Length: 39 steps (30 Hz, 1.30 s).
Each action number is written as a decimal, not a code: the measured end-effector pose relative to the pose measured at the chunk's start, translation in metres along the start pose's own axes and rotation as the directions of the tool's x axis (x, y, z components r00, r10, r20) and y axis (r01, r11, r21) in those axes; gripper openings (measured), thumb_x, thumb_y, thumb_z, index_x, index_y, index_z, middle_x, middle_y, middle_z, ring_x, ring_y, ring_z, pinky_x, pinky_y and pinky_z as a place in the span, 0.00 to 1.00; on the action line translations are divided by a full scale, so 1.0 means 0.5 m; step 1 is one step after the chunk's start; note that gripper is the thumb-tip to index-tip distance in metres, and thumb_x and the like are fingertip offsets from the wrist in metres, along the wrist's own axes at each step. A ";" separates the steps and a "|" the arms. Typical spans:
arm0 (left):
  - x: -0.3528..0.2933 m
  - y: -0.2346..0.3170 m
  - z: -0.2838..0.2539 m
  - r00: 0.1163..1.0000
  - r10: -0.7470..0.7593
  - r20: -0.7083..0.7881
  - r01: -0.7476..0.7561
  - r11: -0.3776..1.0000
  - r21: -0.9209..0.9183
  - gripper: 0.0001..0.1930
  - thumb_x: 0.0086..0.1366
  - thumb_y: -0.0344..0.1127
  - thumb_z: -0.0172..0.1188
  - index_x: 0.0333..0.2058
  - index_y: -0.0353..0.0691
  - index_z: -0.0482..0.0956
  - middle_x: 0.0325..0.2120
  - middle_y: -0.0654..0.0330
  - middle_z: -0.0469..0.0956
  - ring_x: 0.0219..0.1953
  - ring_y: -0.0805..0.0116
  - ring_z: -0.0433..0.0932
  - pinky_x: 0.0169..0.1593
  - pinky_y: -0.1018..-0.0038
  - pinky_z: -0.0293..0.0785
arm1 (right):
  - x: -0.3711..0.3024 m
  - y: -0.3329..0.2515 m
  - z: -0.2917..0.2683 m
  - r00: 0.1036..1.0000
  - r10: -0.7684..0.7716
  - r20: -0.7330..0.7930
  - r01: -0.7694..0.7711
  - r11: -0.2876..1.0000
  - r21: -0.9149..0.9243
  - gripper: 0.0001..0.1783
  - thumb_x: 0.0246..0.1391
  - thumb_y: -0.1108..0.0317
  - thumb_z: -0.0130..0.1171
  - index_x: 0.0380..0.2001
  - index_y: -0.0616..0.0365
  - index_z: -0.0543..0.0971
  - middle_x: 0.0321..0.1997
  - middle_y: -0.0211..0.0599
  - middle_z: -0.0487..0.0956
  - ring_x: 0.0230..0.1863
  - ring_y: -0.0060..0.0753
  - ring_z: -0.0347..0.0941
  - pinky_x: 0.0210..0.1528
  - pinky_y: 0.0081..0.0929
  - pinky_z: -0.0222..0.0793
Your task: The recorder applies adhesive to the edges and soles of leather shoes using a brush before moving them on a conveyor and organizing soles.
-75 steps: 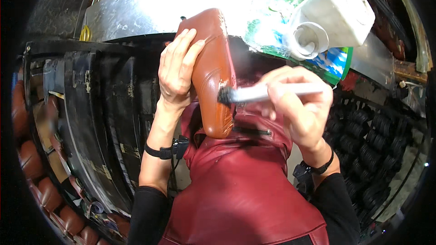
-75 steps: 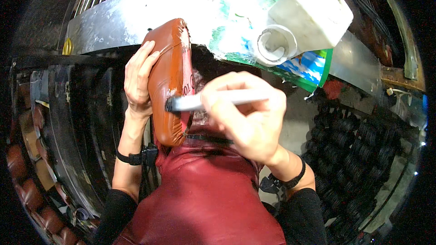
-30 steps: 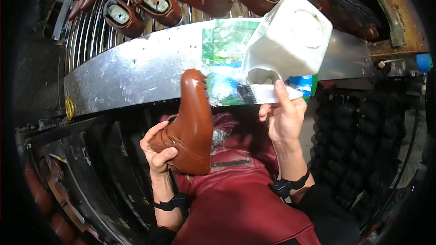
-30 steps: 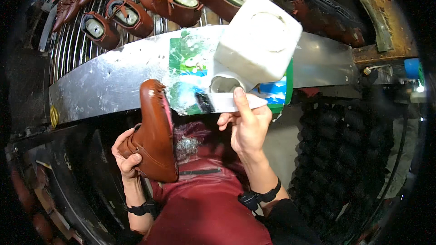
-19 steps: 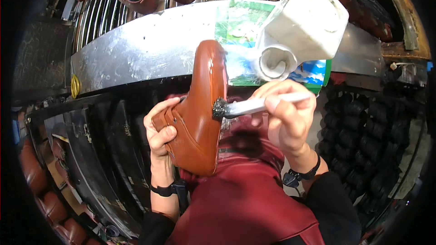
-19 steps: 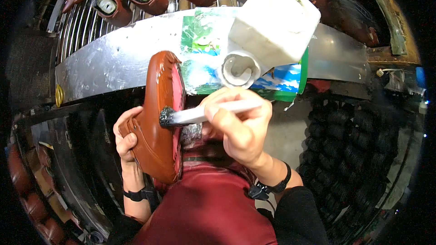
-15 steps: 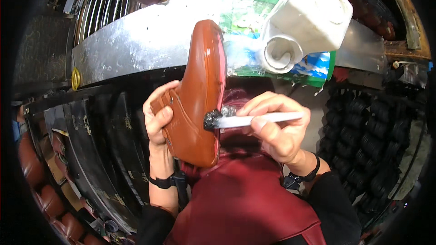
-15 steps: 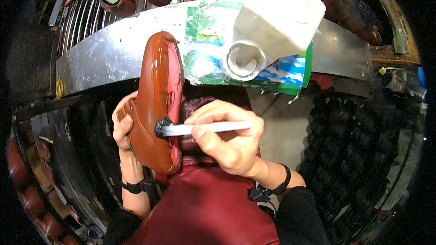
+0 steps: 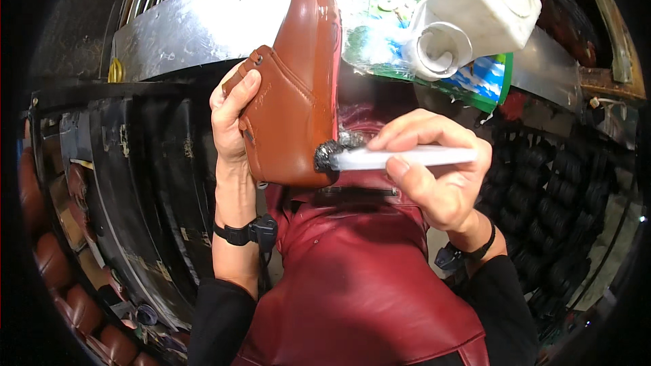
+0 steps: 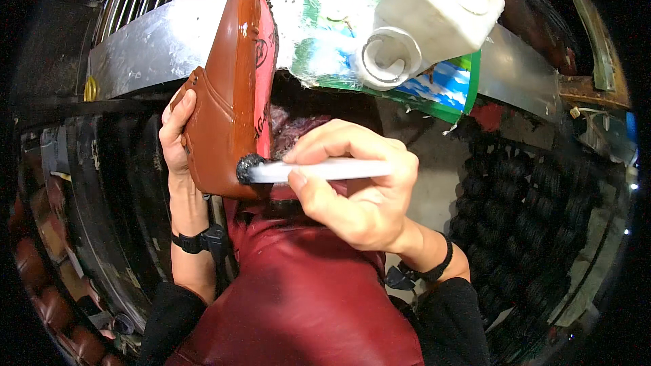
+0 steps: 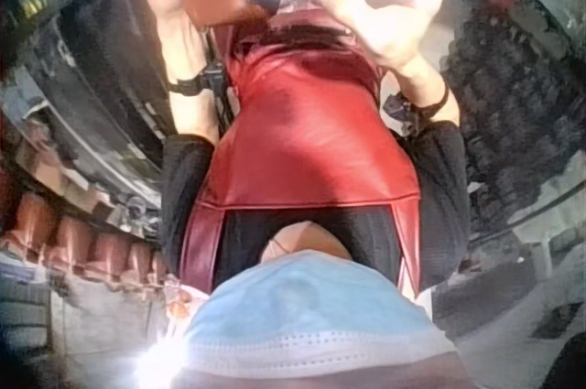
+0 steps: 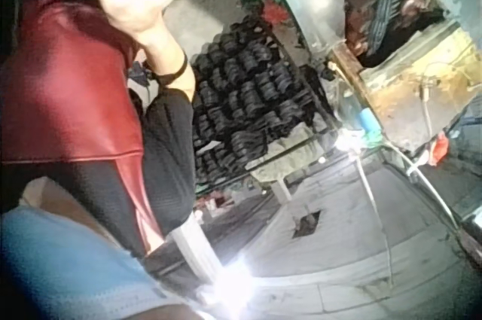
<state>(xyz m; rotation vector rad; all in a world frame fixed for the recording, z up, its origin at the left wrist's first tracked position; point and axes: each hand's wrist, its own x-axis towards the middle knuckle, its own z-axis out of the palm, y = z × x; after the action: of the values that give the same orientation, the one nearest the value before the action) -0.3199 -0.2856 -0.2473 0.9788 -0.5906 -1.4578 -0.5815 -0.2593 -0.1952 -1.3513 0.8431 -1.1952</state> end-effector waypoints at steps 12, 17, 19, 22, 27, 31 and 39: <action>-0.048 -0.045 0.046 0.992 0.018 -0.128 -0.043 0.979 -0.200 0.18 0.80 0.40 0.50 0.54 0.32 0.79 0.45 0.54 0.86 0.40 0.64 0.87 0.47 0.67 0.87 | 0.120 -0.041 -0.044 0.868 -0.344 0.359 0.354 0.934 0.040 0.15 0.42 0.73 0.67 0.35 0.70 0.83 0.36 0.57 0.86 0.37 0.47 0.84 0.43 0.39 0.81; -0.034 -0.052 0.041 0.973 0.222 0.063 -0.230 0.955 0.187 0.17 0.79 0.35 0.51 0.57 0.29 0.78 0.48 0.54 0.85 0.45 0.65 0.87 0.51 0.68 0.86 | 0.220 -0.009 -0.087 0.857 -0.257 0.447 0.298 0.954 -0.024 0.14 0.46 0.74 0.63 0.37 0.71 0.83 0.40 0.54 0.86 0.39 0.45 0.85 0.43 0.38 0.82; -0.038 -0.028 0.062 0.994 0.108 0.006 -0.107 0.989 -0.100 0.16 0.78 0.34 0.52 0.57 0.30 0.78 0.47 0.55 0.85 0.47 0.66 0.86 0.52 0.68 0.86 | 0.266 0.027 -0.090 0.964 -0.137 0.229 0.134 0.991 0.028 0.12 0.50 0.79 0.66 0.39 0.71 0.85 0.35 0.41 0.87 0.34 0.29 0.84 0.41 0.28 0.81; -0.019 -0.004 0.048 0.987 -0.116 -0.114 0.065 0.925 -0.374 0.19 0.78 0.41 0.52 0.58 0.34 0.79 0.50 0.55 0.84 0.47 0.65 0.85 0.52 0.70 0.84 | 0.246 0.093 -0.035 0.986 0.147 -0.077 -0.128 0.970 0.209 0.10 0.67 0.70 0.62 0.40 0.69 0.83 0.29 0.40 0.83 0.20 0.32 0.78 0.20 0.28 0.72; 0.061 0.081 -0.029 0.946 0.208 -0.248 -0.202 0.978 0.049 0.20 0.68 0.34 0.65 0.55 0.29 0.80 0.44 0.56 0.85 0.42 0.68 0.84 0.51 0.71 0.80 | 0.110 0.108 0.049 0.815 0.571 -0.096 -0.338 0.604 0.722 0.10 0.69 0.67 0.60 0.42 0.66 0.79 0.28 0.43 0.83 0.20 0.35 0.80 0.21 0.30 0.78; 0.266 0.187 -0.098 0.687 0.653 -0.320 -0.399 0.706 0.585 0.17 0.59 0.27 0.74 0.46 0.26 0.85 0.37 0.58 0.86 0.39 0.71 0.83 0.47 0.74 0.79 | 0.123 0.086 0.028 0.733 0.590 -0.338 -0.242 0.691 0.681 0.11 0.70 0.65 0.60 0.42 0.65 0.78 0.30 0.43 0.83 0.21 0.35 0.80 0.21 0.31 0.79; 0.710 0.429 -0.194 0.716 0.610 -0.339 0.436 -0.012 0.900 0.27 0.53 0.50 0.69 0.47 0.38 0.87 0.51 0.42 0.84 0.55 0.42 0.83 0.58 0.51 0.80 | 0.149 0.021 0.005 0.749 0.429 -0.505 -0.153 0.853 0.499 0.12 0.70 0.62 0.62 0.40 0.61 0.76 0.29 0.44 0.82 0.19 0.35 0.79 0.18 0.31 0.77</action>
<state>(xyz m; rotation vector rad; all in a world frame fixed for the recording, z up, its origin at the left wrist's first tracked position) -0.0949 -0.6443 -0.1994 2.4914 -1.1347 0.0116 -0.5595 -0.3312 -0.1912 -0.4253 1.1087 -1.4649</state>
